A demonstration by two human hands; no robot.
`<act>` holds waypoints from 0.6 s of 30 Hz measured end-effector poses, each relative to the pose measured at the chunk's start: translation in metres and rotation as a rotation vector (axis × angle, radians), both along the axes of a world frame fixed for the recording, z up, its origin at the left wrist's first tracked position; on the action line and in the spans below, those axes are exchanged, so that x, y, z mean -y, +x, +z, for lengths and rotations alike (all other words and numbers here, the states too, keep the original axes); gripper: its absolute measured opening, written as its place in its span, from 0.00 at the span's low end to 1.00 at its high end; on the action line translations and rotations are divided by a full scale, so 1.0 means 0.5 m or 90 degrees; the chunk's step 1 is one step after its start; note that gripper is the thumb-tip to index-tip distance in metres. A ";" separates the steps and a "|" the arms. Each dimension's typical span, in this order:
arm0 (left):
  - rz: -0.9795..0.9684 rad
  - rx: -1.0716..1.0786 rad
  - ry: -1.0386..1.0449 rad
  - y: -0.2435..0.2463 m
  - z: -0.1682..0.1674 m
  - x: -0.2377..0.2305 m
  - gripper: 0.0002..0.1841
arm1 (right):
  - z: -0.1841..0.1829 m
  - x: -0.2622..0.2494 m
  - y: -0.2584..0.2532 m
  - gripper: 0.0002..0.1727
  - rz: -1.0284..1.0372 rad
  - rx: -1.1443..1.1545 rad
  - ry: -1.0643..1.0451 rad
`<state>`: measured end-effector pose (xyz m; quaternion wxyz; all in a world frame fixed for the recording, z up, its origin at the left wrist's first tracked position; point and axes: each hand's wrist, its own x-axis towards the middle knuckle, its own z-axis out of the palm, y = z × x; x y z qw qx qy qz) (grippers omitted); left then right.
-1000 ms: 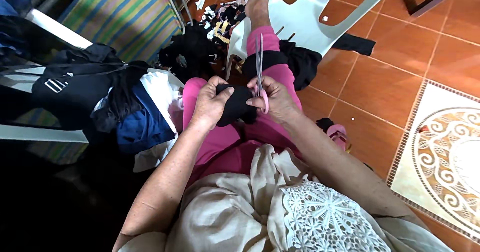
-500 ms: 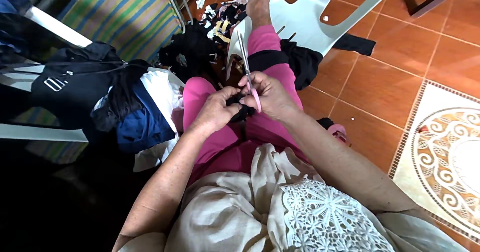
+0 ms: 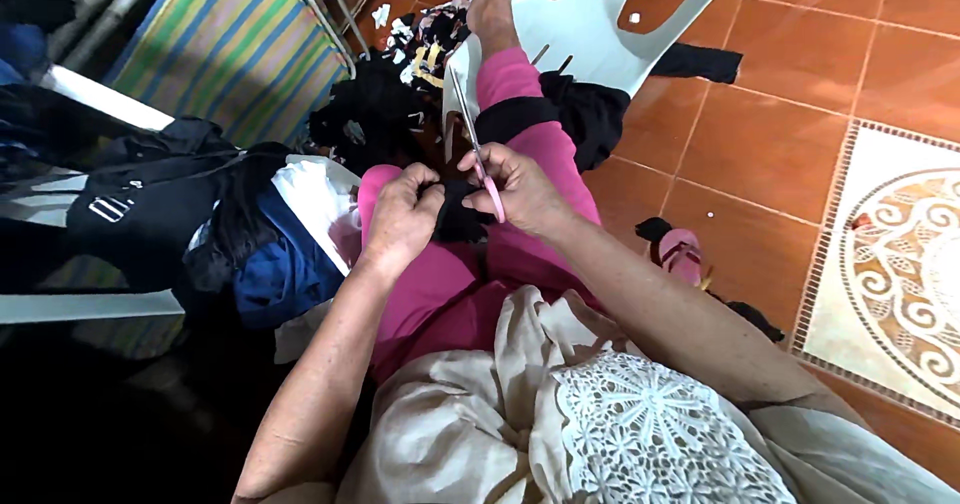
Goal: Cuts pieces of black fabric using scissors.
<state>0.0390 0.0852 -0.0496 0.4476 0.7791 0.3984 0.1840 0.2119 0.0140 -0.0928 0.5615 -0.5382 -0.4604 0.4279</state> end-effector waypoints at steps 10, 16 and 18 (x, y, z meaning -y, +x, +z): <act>-0.049 0.025 0.023 0.020 -0.018 -0.001 0.02 | 0.017 0.005 0.022 0.27 0.022 0.018 -0.011; 0.010 0.152 -0.068 0.019 -0.003 0.001 0.05 | -0.029 0.035 0.034 0.26 0.007 0.029 -0.044; 0.029 0.185 -0.098 0.017 -0.007 -0.003 0.05 | -0.041 0.046 0.042 0.24 -0.009 0.043 -0.058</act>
